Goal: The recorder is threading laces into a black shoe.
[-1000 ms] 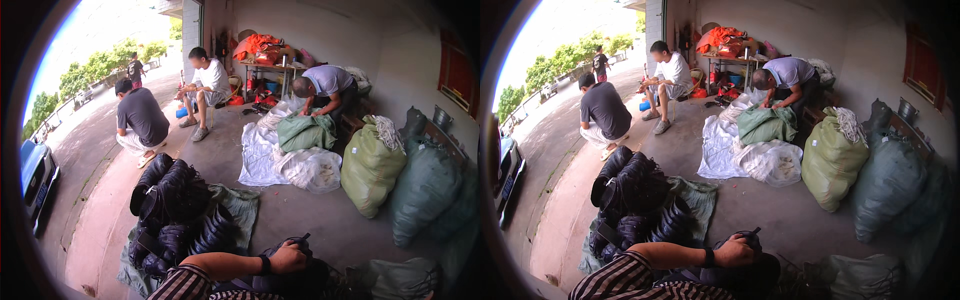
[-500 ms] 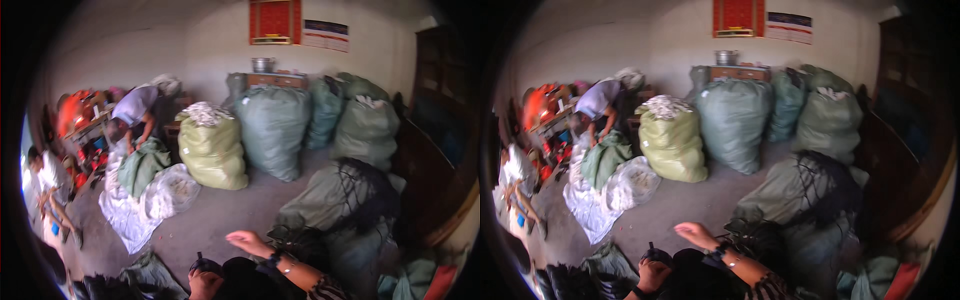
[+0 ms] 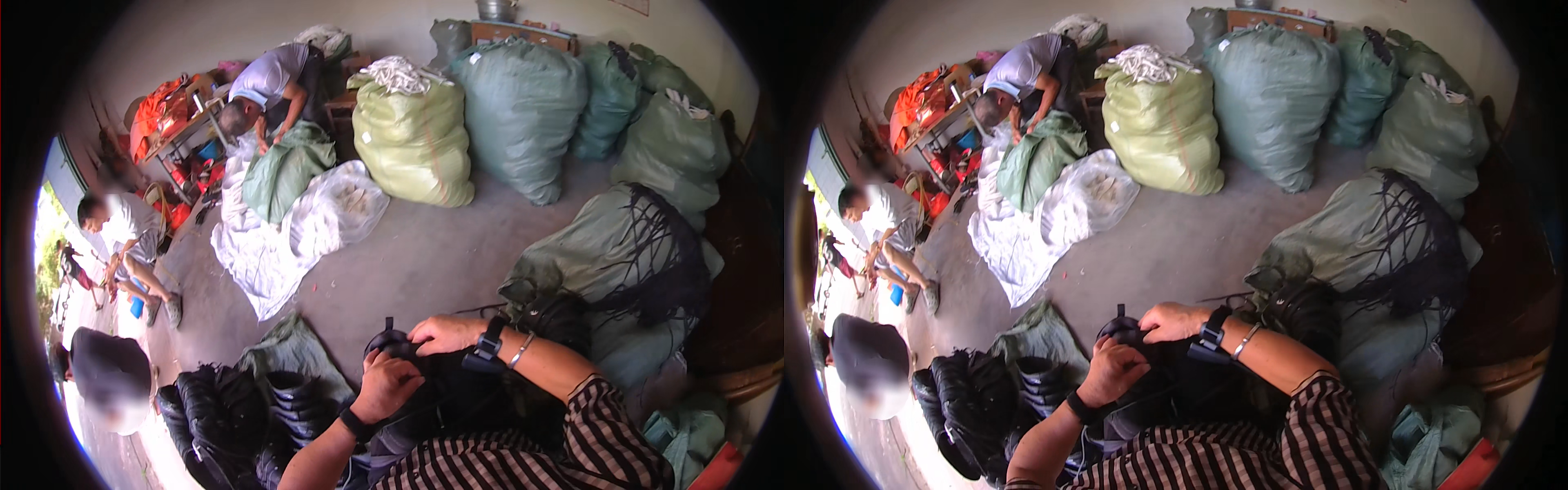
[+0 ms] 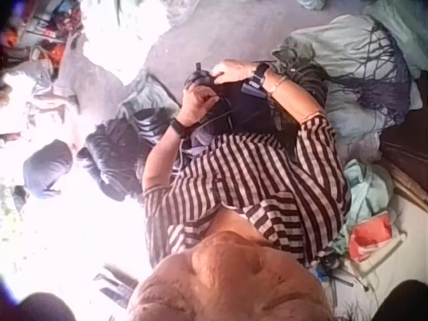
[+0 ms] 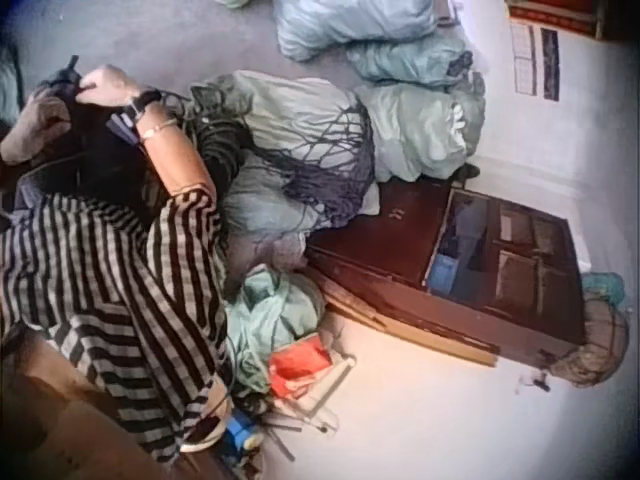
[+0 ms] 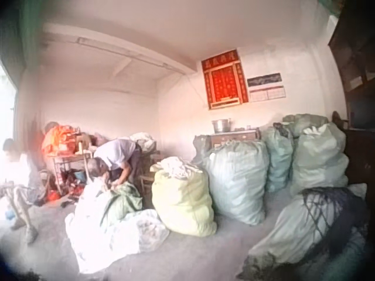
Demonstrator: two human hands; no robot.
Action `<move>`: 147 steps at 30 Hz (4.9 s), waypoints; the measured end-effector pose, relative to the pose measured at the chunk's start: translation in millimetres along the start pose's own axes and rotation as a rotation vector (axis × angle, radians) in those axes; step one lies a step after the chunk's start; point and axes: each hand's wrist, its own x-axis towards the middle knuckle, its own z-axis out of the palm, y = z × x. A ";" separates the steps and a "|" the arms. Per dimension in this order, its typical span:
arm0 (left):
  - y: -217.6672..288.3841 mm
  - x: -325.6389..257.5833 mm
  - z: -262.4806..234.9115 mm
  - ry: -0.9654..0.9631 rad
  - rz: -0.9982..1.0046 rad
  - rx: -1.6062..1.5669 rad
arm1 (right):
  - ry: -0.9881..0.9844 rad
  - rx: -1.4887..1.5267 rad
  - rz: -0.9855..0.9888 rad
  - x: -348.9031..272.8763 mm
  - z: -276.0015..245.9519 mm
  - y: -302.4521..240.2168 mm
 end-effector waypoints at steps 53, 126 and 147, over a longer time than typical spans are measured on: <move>-5.7 -4.8 -5.8 0.006 -0.078 0.055 | 0.145 0.316 0.605 -26.6 17.4 -66.2; -41.6 -19.0 -65.4 -0.203 -0.087 -0.206 | 0.187 0.022 -0.040 28.1 38.0 -61.3; -37.9 -40.9 -40.9 0.113 -0.094 -0.315 | 0.690 -0.153 0.031 26.0 0.7 -26.4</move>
